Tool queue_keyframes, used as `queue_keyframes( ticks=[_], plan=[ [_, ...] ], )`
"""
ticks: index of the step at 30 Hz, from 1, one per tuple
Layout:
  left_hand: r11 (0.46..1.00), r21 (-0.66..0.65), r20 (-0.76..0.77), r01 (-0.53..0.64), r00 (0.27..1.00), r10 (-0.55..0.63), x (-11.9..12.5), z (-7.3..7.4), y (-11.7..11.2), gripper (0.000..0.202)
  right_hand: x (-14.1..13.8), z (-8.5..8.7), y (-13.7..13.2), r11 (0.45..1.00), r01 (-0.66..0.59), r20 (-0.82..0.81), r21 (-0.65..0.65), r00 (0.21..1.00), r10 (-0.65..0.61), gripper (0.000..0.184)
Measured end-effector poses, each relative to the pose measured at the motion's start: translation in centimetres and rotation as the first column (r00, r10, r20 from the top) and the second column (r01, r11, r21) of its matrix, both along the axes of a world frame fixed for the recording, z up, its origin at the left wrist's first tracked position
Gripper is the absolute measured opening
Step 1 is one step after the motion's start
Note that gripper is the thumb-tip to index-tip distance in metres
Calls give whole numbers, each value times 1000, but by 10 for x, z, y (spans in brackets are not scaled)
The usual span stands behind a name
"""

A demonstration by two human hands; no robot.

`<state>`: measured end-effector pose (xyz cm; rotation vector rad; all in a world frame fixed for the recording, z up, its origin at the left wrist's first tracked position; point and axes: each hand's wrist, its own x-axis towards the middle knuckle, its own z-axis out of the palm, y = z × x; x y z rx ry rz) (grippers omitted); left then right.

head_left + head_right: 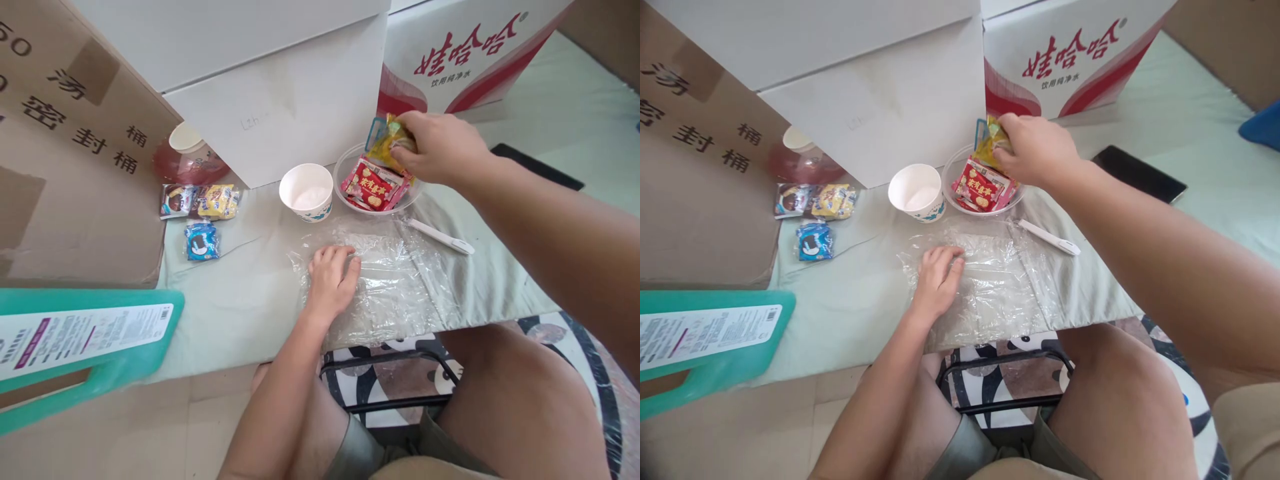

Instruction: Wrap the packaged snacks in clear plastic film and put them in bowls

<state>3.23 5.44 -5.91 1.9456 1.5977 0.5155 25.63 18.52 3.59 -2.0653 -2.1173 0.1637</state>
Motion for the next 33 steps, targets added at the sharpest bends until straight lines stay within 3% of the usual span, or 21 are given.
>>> queue_keyframes(
  ticks=[4, 8, 11, 14, 17, 20, 22, 23, 25, 26, 29, 32, 33],
  plan=[
    [1000, -7, -11, -1, 1000, 0, 0, -1, 1, 33, 2, -1, 4, 1000, -17, 54, -23, 998, 18, 52],
    [1000, -18, -18, 7, 1000, -7, 1, -1, 1, 34, -2, -14, 16, 996, -63, 127, -56, 989, 70, 61],
    [1000, -24, -23, 8, 1000, -9, 1, 0, 1, 33, -5, -23, 24, 991, -102, 72, -85, 991, 109, 67],
    [999, -42, -22, 12, 1000, -13, 0, 1, 2, 33, -4, -17, 24, 986, -127, 12, -111, 991, 130, 81],
    [998, -55, -11, 13, 1000, -13, -1, 3, 2, 32, 0, 2, 2, 995, -99, -34, 18, 994, 100, 76],
    [997, -71, -8, 22, 1000, -23, 0, 5, 1, 32, 2, 4, -45, 957, -31, -198, 287, 976, 91, 46],
    [997, -72, -16, 29, 999, -30, 0, 5, 0, 32, 0, -16, -86, 881, -62, -311, 468, 922, 231, 23],
    [998, -63, -17, 32, 999, -33, 0, 5, 0, 31, -2, -31, -106, 834, -181, -327, 521, 860, 391, 17],
    [999, -23, 13, 44, 999, -44, -3, 1, 2, 29, -8, -66, -142, 726, -546, -311, 420, 665, 679, 19],
    [999, 10, 44, 52, 998, -52, -6, -1, 3, 26, -11, -83, -157, 710, -604, -284, 361, 654, 701, 22],
    [988, 151, 145, 22, 988, -44, -20, -6, 6, 14, -18, -118, -179, 767, -620, -201, 163, 741, 641, 38],
    [932, 353, 163, -85, 986, 28, -36, -1, -6, 12, -20, -127, -181, 796, -600, -173, 76, 778, 603, 44],
    [910, 411, 136, -54, 991, -2, -39, 3, -15, 13, -20, -126, -179, 801, -595, -173, 71, 783, 597, 44]
  ],
)
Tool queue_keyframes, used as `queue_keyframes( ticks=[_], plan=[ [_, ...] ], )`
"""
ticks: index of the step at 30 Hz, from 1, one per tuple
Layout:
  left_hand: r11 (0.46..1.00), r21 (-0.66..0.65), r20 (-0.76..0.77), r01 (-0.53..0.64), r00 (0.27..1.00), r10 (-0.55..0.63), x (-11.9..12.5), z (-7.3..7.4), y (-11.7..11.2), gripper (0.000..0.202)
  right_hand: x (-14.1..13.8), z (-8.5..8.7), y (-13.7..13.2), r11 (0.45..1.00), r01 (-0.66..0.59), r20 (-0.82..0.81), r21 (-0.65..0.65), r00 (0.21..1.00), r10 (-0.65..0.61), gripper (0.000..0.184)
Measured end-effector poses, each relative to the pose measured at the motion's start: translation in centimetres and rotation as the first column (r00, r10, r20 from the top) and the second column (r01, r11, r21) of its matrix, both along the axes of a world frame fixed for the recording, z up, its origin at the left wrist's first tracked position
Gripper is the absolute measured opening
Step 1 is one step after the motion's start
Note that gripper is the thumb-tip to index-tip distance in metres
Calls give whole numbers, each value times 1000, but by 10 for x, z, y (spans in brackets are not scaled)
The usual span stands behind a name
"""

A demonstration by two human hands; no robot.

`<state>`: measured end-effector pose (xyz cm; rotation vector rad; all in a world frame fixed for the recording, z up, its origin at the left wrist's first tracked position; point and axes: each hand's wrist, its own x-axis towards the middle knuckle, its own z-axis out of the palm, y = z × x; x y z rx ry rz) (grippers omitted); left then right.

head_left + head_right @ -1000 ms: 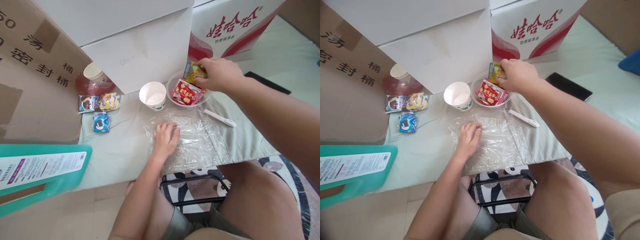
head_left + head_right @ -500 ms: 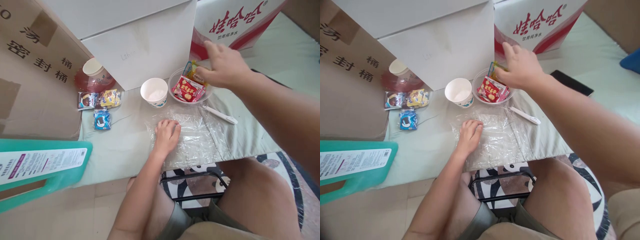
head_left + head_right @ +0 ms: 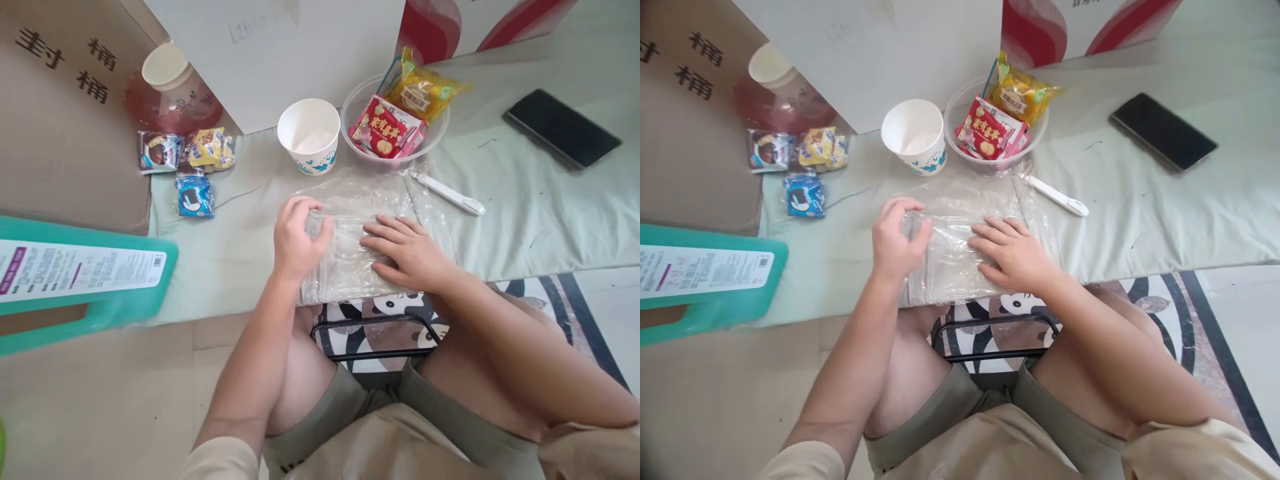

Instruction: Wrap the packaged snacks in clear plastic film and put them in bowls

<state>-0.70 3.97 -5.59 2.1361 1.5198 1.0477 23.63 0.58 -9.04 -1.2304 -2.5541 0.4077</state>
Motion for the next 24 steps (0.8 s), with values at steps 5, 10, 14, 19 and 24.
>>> queue_keyframes(
  ticks=[5, 10, 14, 19, 24],
  plan=[
    [831, -294, -326, 472, 768, -552, 3, 13, -49, 59, 0, 4, 4, 1000, 4, -36, -28, 999, -5, 46],
    [752, -502, -354, 428, 691, -630, 1, 9, -54, 61, 10, 4, 5, 997, -4, -172, -72, 985, -8, 46],
    [736, -530, -314, 422, 708, -632, -3, 13, -46, 15, 22, 8, 5, 998, -45, -254, -53, 967, 30, 43],
    [742, -492, -124, 457, 806, -578, -10, 24, -40, 14, 33, 13, 10, 997, 37, -292, -68, 955, -56, 39],
    [677, -480, 119, 558, 805, -581, -22, 35, -35, 15, 45, 22, 19, 975, 211, -419, -64, 881, -218, 40]
  ],
)
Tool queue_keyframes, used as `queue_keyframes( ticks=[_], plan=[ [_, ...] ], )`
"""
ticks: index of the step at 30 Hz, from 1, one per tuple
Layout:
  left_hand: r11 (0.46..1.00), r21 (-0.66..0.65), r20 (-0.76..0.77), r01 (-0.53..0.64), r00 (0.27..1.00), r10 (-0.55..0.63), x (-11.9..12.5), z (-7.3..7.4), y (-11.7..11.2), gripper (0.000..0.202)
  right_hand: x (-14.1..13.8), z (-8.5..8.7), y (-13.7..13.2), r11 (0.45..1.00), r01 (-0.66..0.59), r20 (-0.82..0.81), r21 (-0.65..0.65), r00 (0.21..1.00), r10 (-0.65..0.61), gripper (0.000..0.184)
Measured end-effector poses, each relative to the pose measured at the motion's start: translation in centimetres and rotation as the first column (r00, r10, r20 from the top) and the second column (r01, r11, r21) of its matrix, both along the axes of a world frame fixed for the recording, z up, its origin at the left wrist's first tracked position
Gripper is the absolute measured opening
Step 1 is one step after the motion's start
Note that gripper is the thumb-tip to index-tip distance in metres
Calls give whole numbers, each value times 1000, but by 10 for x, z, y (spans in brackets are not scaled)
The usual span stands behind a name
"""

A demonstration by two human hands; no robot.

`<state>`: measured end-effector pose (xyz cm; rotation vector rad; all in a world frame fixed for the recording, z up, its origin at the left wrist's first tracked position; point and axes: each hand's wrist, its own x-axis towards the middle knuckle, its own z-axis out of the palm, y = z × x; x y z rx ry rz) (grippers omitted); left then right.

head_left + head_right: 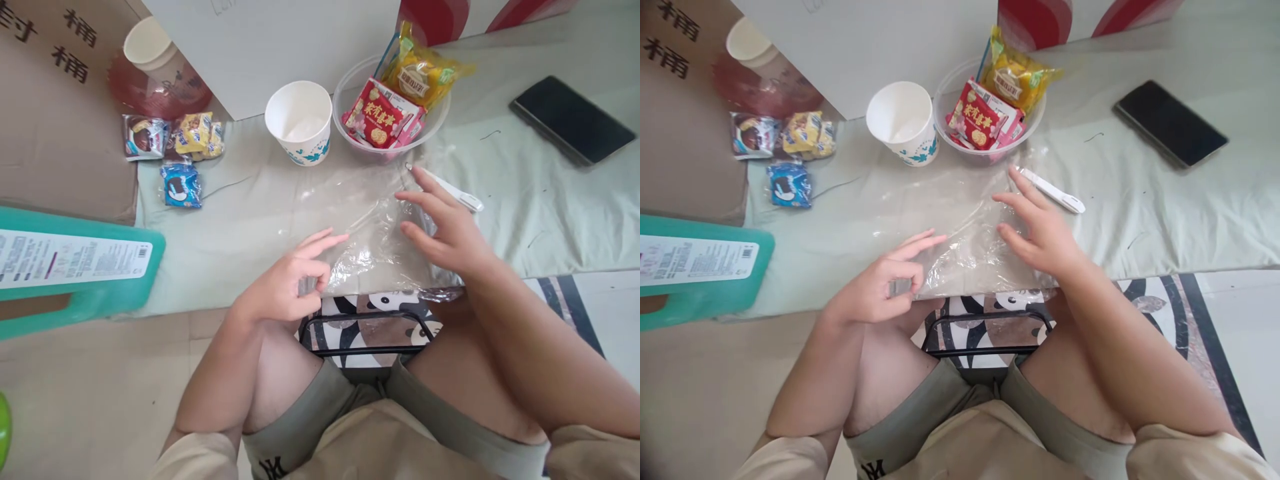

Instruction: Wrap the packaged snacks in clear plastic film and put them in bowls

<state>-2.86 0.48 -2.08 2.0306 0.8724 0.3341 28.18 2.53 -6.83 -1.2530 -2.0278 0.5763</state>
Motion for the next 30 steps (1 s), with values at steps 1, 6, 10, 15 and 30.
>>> queue_keyframes(
  ticks=[1, 6, 10, 15, 30],
  plan=[
    [999, -20, 41, -34, 999, 35, -2, 0, 1, 14, 4, 3, 0, 1000, -27, -46, 7, 999, 27, 38],
    [945, -165, 261, -282, 912, 318, -8, -11, 8, 11, 19, 12, -12, 897, -440, -264, -37, 870, 416, 69],
    [872, -227, 283, -433, 828, 485, -11, -22, 18, 13, 14, 11, -22, 886, -453, -74, -98, 891, 447, 90],
    [895, -163, 230, -416, 866, 444, -18, -19, 22, 14, -4, 10, -22, 977, -180, -66, -115, 983, 174, 17],
    [604, -383, 298, -699, 525, 797, 6, -34, 35, 38, -10, -5, 0, 829, 457, -276, -324, 792, -545, 32]
  ],
)
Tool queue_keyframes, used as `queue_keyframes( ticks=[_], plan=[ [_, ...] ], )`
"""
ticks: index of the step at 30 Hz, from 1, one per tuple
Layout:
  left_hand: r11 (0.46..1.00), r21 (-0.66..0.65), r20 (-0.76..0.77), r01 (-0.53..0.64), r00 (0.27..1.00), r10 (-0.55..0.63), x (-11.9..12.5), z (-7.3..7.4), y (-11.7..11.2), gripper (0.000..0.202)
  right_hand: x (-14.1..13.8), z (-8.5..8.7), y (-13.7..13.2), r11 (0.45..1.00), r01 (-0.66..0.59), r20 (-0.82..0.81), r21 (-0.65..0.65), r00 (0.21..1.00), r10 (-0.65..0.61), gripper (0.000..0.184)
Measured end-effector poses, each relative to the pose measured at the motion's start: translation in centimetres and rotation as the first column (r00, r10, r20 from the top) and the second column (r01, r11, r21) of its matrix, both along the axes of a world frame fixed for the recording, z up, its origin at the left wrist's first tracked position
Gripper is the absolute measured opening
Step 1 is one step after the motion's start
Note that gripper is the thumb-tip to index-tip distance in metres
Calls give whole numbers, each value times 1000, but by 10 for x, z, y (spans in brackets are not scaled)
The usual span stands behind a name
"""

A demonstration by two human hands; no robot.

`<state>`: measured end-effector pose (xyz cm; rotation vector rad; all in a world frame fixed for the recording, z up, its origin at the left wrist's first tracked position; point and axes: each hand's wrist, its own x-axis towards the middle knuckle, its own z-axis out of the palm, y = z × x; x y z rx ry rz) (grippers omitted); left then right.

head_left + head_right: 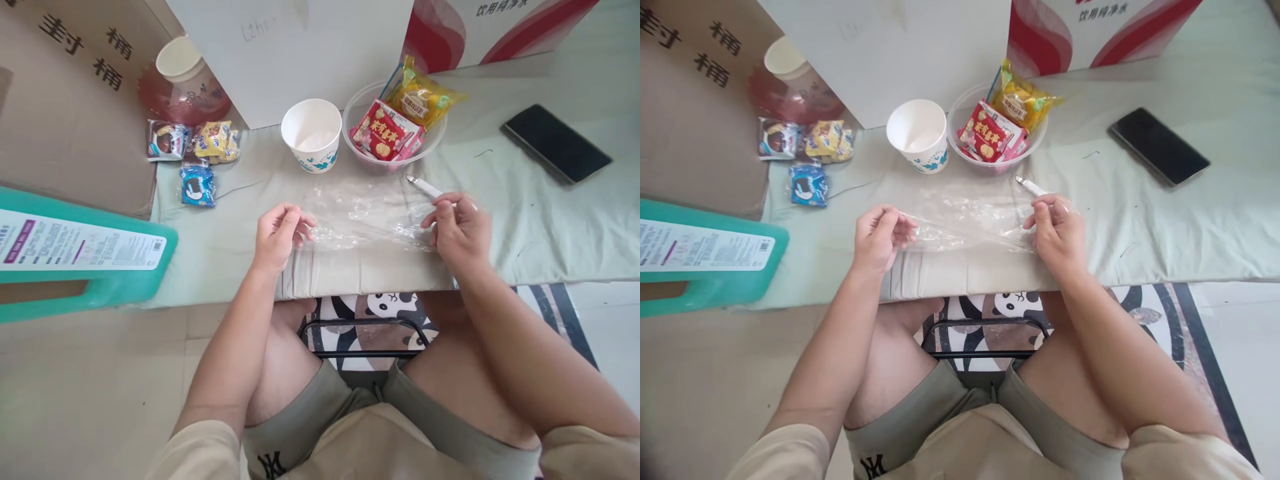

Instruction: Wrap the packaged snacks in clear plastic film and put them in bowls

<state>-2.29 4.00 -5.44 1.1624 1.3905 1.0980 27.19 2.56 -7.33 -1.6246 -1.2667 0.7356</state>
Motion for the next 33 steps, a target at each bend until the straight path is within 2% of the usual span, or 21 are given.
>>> queue_keyframes(
  ticks=[4, 9, 13, 16, 18, 22, 26, 29, 31, 33],
  plan=[
    [999, -29, -59, -30, 998, 28, 6, 0, 5, 39, 3, 1, 1, 998, 12, 147, -57, 989, -3, 21],
    [989, -144, -213, -19, 977, -13, 5, 2, 2, 22, 9, 0, 3, 996, 53, 156, -70, 987, -41, 21],
    [979, -198, -150, 52, 985, -83, 0, 6, -6, 20, 9, 1, 8, 996, 45, 150, -73, 988, -34, 20],
    [976, -217, -100, 7, 995, -29, -4, 6, -7, 21, 7, 1, 11, 996, 26, 101, -87, 995, -17, 19],
    [971, -236, -116, -31, 993, 4, -6, 4, -5, 19, 6, 1, 13, 994, 29, 106, -109, 994, -17, 19],
    [975, -221, -222, -35, 975, -15, -12, -2, -4, 15, 10, -2, 16, 992, 32, 185, -118, 983, -9, 16],
    [989, -147, -447, -13, 893, -54, -19, -8, -8, 19, 15, -9, 21, 999, 15, 302, -48, 953, 1, 22],
    [996, -86, -646, -22, 762, -39, -22, -11, -11, 12, 15, -12, 23, 999, 12, 453, -33, 892, 4, 36],
    [998, 47, -735, -35, 676, 58, -22, -14, -10, 29, 11, -10, 23, 999, 29, 556, -17, 831, -15, 45],
    [983, 181, -753, -7, 643, 143, -21, -18, -6, 52, 7, -5, 19, 999, 41, 633, 33, 773, -52, 46]
  ],
)
